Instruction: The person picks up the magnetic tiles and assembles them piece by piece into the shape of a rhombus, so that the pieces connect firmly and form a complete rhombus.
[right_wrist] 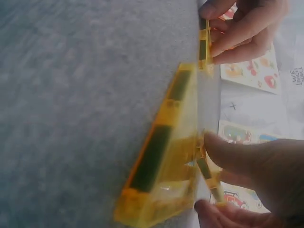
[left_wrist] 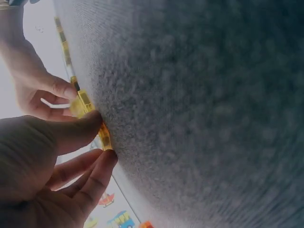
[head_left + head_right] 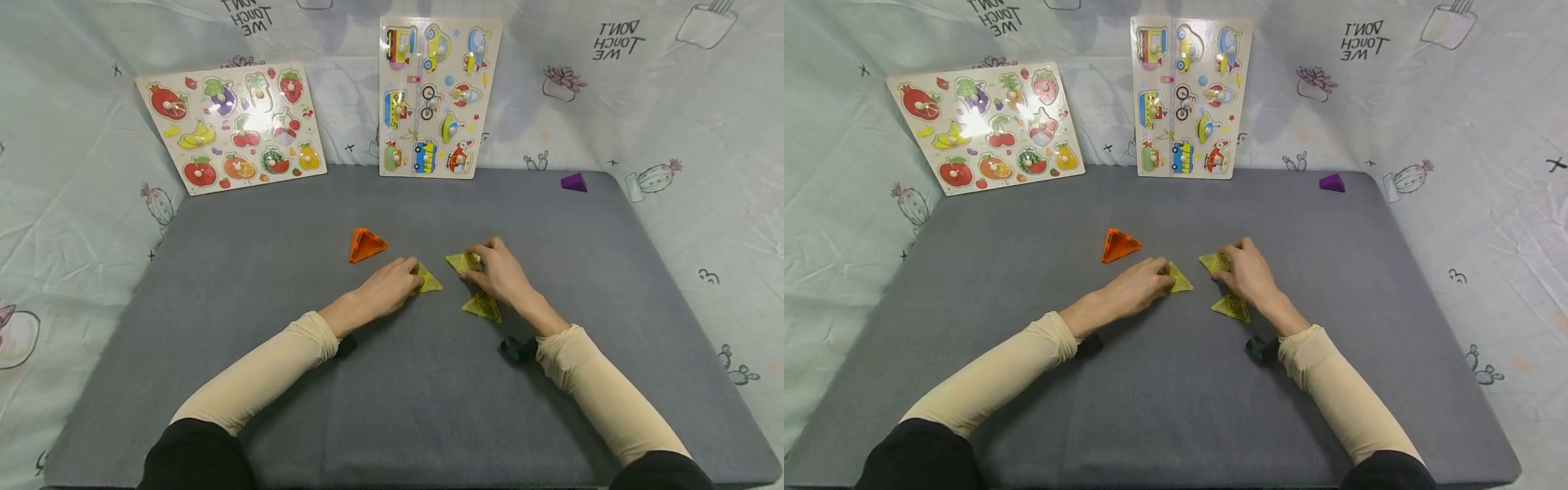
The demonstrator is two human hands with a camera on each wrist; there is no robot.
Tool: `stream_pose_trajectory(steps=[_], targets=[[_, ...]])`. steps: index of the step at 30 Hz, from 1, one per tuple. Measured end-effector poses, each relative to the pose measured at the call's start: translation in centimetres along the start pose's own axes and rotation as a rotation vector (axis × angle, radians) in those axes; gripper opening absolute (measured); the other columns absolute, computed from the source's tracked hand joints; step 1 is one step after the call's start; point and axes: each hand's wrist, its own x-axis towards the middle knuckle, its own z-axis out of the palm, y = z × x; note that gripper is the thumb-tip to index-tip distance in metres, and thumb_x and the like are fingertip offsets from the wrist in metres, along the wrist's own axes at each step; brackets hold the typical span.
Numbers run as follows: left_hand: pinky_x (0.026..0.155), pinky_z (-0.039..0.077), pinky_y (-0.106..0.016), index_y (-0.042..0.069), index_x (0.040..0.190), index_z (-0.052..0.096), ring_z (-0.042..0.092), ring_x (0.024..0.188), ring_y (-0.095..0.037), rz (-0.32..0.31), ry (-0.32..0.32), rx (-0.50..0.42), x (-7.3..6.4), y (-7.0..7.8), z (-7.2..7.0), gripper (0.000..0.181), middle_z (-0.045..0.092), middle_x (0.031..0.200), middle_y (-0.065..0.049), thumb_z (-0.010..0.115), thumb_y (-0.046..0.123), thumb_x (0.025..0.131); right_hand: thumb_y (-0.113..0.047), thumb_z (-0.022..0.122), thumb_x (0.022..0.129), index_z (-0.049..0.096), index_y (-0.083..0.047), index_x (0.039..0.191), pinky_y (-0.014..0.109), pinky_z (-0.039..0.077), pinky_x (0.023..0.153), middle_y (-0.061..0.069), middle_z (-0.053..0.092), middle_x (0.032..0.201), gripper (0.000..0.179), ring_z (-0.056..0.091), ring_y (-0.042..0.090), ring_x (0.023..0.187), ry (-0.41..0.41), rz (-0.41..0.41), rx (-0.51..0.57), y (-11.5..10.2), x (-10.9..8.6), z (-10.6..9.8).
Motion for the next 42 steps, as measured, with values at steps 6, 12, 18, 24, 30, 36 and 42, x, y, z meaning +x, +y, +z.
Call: stream_pose_trajectory(steps=[6, 12, 18, 24, 30, 36, 42], targets=[[0.08, 0.053, -0.035, 0.007, 0.097, 0.074, 0.061, 0.088, -0.026, 0.046, 0.046, 0.024, -0.1, -0.1, 0.0, 0.015, 0.067, 0.109, -0.011, 0.059, 0.007, 0.096, -0.008, 0.075, 0.085, 0.066, 0.004, 0.119, 0.044, 0.05, 0.073, 0.021, 0.06, 0.097, 0.037, 0.058, 0.031, 0.085, 0.121, -0.022, 0.089, -0.6, 0.5, -0.1], [0.084, 0.054, -0.037, 0.006, 0.098, 0.075, 0.063, 0.091, -0.028, 0.07, 0.052, 0.039, 0.0, -0.2, -0.1, 0.017, 0.067, 0.115, -0.013, 0.058, 0.006, 0.096, -0.011, 0.073, 0.086, 0.072, 0.0, 0.108, 0.043, 0.055, 0.068, 0.017, 0.071, 0.09, 0.024, 0.068, 0.028, 0.078, 0.173, -0.075, 0.145, -1.9, 0.7, 0.1], [0.085, 0.054, -0.037, 0.006, 0.101, 0.076, 0.064, 0.093, -0.029, 0.07, 0.034, 0.042, 0.0, -0.3, -0.2, 0.017, 0.067, 0.119, -0.014, 0.059, 0.005, 0.096, -0.013, 0.071, 0.089, 0.071, -0.001, 0.111, 0.04, 0.058, 0.07, 0.016, 0.074, 0.094, 0.025, 0.071, 0.027, 0.081, 0.114, -0.161, 0.199, -3.3, 0.9, 0.8], [0.088, 0.053, -0.037, 0.006, 0.103, 0.075, 0.063, 0.097, -0.029, 0.067, 0.022, 0.03, 0.0, -0.4, -0.2, 0.017, 0.066, 0.121, -0.015, 0.059, 0.006, 0.096, -0.016, 0.072, 0.089, 0.069, -0.002, 0.116, 0.037, 0.059, 0.07, 0.013, 0.075, 0.096, 0.03, 0.071, 0.024, 0.082, 0.057, -0.184, 0.244, -3.8, 0.9, 0.9], [0.087, 0.054, -0.038, 0.007, 0.102, 0.076, 0.064, 0.097, -0.028, 0.051, 0.012, -0.068, 0.0, -0.3, -0.3, 0.016, 0.067, 0.117, -0.013, 0.062, 0.012, 0.096, -0.014, 0.07, 0.09, 0.072, -0.002, 0.113, 0.035, 0.058, 0.067, 0.014, 0.075, 0.097, 0.025, 0.071, 0.022, 0.08, 0.047, -0.186, 0.224, -3.6, 0.9, 0.8], [0.082, 0.055, -0.035, 0.005, 0.098, 0.073, 0.067, 0.09, -0.022, -0.015, 0.044, -0.236, 0.1, -0.6, -0.8, 0.011, 0.071, 0.099, -0.009, 0.064, 0.01, 0.094, -0.009, 0.069, 0.09, 0.074, -0.004, 0.108, 0.036, 0.058, 0.068, 0.014, 0.074, 0.1, 0.019, 0.07, 0.022, 0.079, 0.064, -0.227, 0.233, -3.4, 1.0, 0.7], [0.076, 0.055, -0.032, 0.004, 0.109, 0.067, 0.065, 0.087, -0.02, -0.151, 0.074, -0.284, 0.6, -1.1, -0.9, 0.022, 0.068, 0.101, -0.011, 0.067, 0.018, 0.093, -0.005, 0.068, 0.09, 0.074, -0.002, 0.105, 0.035, 0.058, 0.07, 0.014, 0.074, 0.101, 0.017, 0.071, 0.023, 0.083, 0.048, -0.331, 0.247, -3.2, 1.4, 1.1]])
